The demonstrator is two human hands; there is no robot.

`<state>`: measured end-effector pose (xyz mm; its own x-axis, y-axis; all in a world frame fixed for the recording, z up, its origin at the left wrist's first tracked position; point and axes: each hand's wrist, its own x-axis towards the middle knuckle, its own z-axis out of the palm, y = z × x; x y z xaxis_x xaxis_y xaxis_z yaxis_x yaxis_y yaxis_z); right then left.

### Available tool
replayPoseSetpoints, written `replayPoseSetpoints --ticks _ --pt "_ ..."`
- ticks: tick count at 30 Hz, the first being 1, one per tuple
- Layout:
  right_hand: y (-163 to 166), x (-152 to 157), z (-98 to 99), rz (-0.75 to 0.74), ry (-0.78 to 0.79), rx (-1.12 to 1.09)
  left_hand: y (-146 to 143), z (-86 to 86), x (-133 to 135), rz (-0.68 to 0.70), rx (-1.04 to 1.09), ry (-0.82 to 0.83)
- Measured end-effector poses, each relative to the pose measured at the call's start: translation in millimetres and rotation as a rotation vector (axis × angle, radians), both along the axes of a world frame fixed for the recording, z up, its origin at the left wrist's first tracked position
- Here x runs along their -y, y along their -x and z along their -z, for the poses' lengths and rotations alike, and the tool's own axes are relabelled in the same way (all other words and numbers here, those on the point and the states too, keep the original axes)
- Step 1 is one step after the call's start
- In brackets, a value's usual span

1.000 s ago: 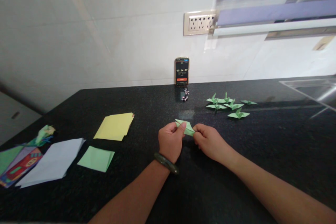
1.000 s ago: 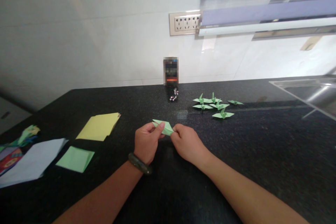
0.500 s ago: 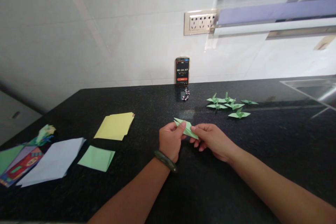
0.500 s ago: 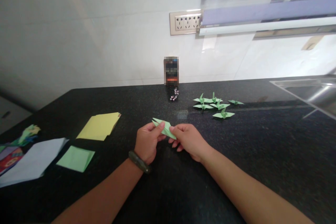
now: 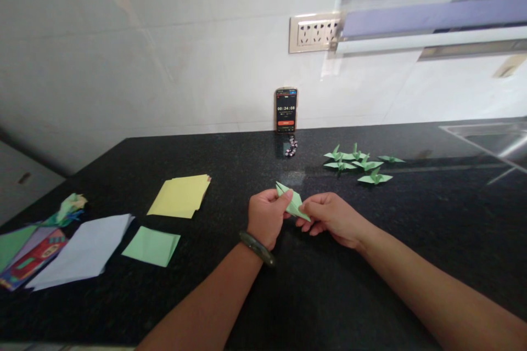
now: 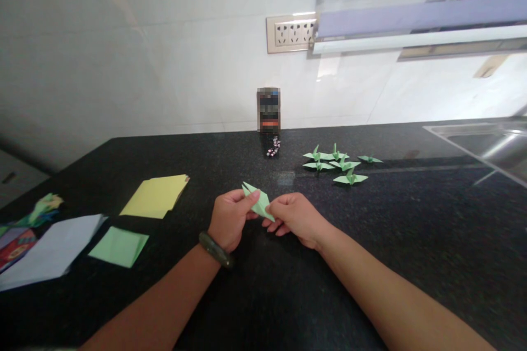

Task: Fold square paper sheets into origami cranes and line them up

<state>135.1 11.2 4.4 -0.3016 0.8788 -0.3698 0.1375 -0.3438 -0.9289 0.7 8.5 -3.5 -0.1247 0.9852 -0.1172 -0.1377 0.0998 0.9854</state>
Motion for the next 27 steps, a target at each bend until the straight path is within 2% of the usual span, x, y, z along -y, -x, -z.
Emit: replayPoseSetpoints --ticks 10,20,27 --pt "-1 0 1.5 -0.046 0.042 -0.014 2 0.7 -1 0.056 -0.099 -0.012" --pt "-4 -2 0.7 -0.060 0.088 -0.067 0 7.8 -1 0.060 0.049 -0.047" --pt "-2 -1 0.0 -0.018 0.062 -0.041 -2 10.6 0 0.032 0.029 -0.080"
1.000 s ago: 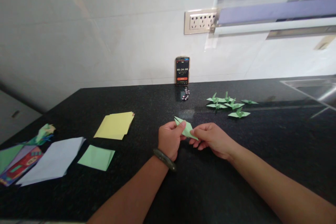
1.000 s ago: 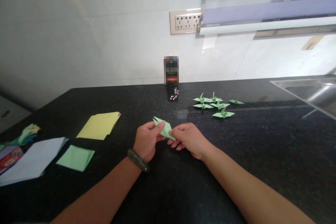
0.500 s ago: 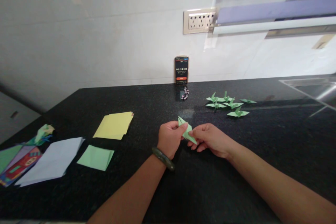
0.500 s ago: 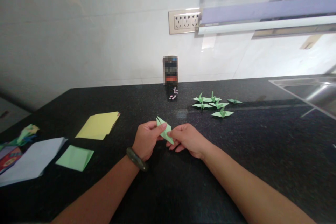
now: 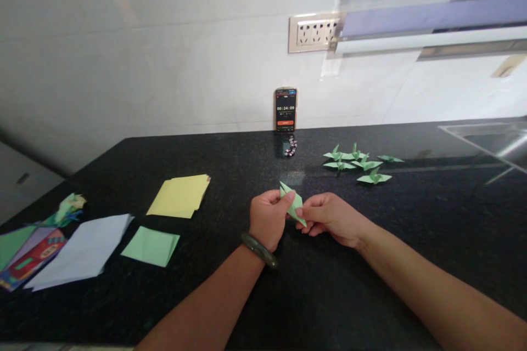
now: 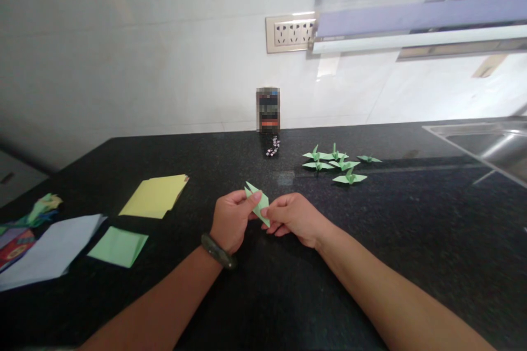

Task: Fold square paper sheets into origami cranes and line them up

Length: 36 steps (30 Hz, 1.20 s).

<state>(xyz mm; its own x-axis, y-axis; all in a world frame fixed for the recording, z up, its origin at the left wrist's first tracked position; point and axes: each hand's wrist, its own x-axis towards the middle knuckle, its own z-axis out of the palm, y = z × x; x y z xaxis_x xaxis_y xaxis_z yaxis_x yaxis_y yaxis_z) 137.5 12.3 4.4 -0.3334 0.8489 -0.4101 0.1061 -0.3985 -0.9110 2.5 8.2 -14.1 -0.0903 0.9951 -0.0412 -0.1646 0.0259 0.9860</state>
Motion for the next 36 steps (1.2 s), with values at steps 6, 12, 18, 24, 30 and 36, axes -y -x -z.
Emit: replayPoseSetpoints --ticks 6,12,18,24,30,36 --pt "1 1 -1.0 0.001 0.010 -0.004 0 -1.6 0 -0.032 -0.045 -0.014" --pt "0 -1 -1.4 0.022 0.012 0.005 3 -1.2 -3 -0.095 -0.001 -0.028" --pt "-5 -8 -2.0 0.305 -0.367 0.166 0 -7.1 0 -0.023 -0.031 0.087" --pt "-8 -9 1.6 0.306 -0.593 0.088 -5 -10.5 5 0.134 0.176 0.237" --pt "-6 -9 4.4 0.207 -0.681 0.081 -6 -12.1 8 0.196 0.289 0.226" --pt "0 -5 3.0 0.186 -0.426 -0.149 -7 -12.9 8 0.207 0.250 0.167"
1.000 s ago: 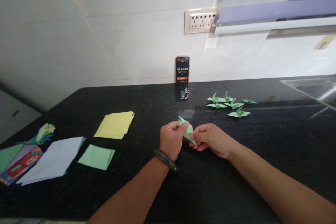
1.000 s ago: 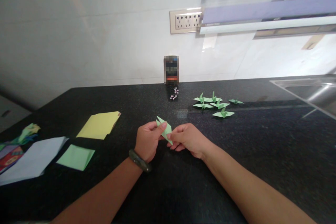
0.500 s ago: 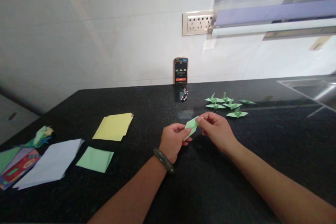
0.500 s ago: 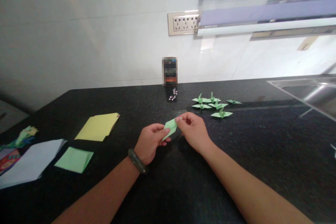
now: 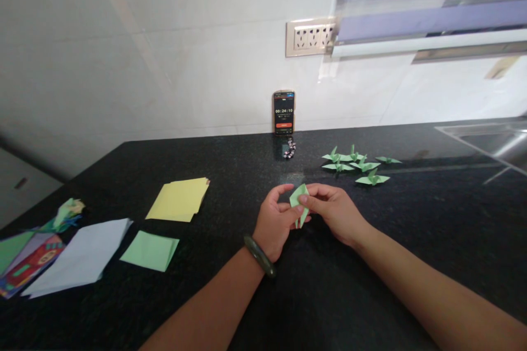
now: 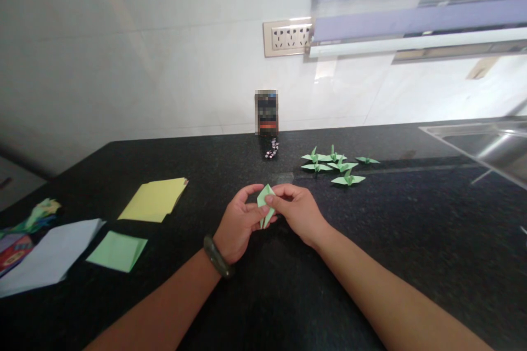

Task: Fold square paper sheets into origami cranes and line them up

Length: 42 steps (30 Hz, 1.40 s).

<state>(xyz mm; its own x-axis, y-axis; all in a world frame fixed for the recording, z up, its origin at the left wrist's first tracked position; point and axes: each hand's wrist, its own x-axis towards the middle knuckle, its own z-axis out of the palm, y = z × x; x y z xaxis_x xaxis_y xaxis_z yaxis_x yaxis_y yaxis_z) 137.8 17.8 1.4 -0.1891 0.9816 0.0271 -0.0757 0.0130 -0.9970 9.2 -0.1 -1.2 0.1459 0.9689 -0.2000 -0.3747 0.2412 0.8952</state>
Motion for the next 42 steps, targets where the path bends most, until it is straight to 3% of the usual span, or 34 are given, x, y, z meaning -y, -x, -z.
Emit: replayPoseSetpoints --ticks 5,12,17,25,42 --pt "-0.8 0.7 -1.8 -0.026 0.053 -0.045 0.5 0.6 -1.1 -0.001 0.000 -0.041" --pt "-2.4 1.6 -1.8 0.080 -0.115 0.226 1.6 1.0 -1.4 -0.080 -0.142 -0.136" --pt "2.8 2.7 -1.7 0.125 0.014 0.108 1.8 0.1 -0.5 -0.054 -0.243 -0.162" --pt "-0.1 -0.3 -0.6 0.028 0.136 -0.061 4.2 -2.5 -0.3 0.051 -0.299 -0.120" --pt "-0.6 -0.4 -6.8 0.080 0.159 -0.102 3.5 -7.5 2.4 0.144 -0.339 -0.089"
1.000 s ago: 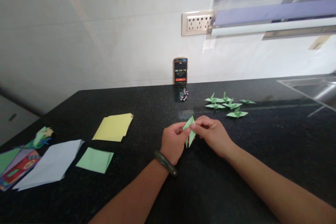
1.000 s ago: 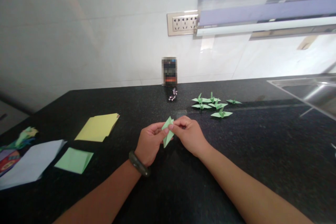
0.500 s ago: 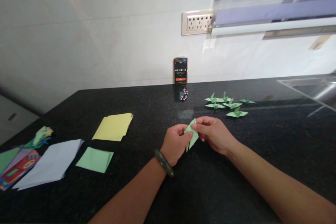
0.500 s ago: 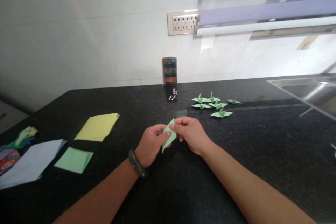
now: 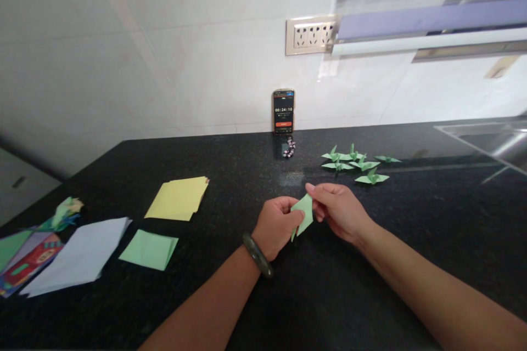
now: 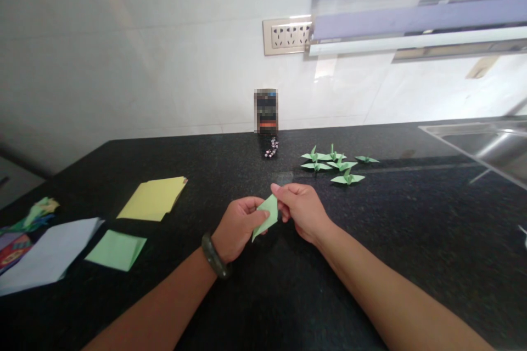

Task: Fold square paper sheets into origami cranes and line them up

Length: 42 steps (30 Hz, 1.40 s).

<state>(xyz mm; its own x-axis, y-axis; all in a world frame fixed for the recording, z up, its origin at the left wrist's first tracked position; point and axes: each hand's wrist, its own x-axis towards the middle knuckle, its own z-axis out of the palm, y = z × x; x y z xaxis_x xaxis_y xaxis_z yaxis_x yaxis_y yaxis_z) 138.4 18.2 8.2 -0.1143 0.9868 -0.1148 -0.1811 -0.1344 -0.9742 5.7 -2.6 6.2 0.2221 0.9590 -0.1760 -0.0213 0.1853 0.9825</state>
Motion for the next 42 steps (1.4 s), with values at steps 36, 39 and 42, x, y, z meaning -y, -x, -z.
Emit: replayPoseSetpoints --ticks 36,39,42 --pt "-3 3 8.6 0.031 -0.459 0.349 8 13.2 -8 -0.161 0.014 -0.205" --pt "0 5 10.6 0.085 -0.444 0.326 7 14.6 -9 -0.187 0.032 -0.197" --pt "2 7 9.3 0.094 -0.442 0.387 7 14.7 -9 -0.211 0.008 -0.200"
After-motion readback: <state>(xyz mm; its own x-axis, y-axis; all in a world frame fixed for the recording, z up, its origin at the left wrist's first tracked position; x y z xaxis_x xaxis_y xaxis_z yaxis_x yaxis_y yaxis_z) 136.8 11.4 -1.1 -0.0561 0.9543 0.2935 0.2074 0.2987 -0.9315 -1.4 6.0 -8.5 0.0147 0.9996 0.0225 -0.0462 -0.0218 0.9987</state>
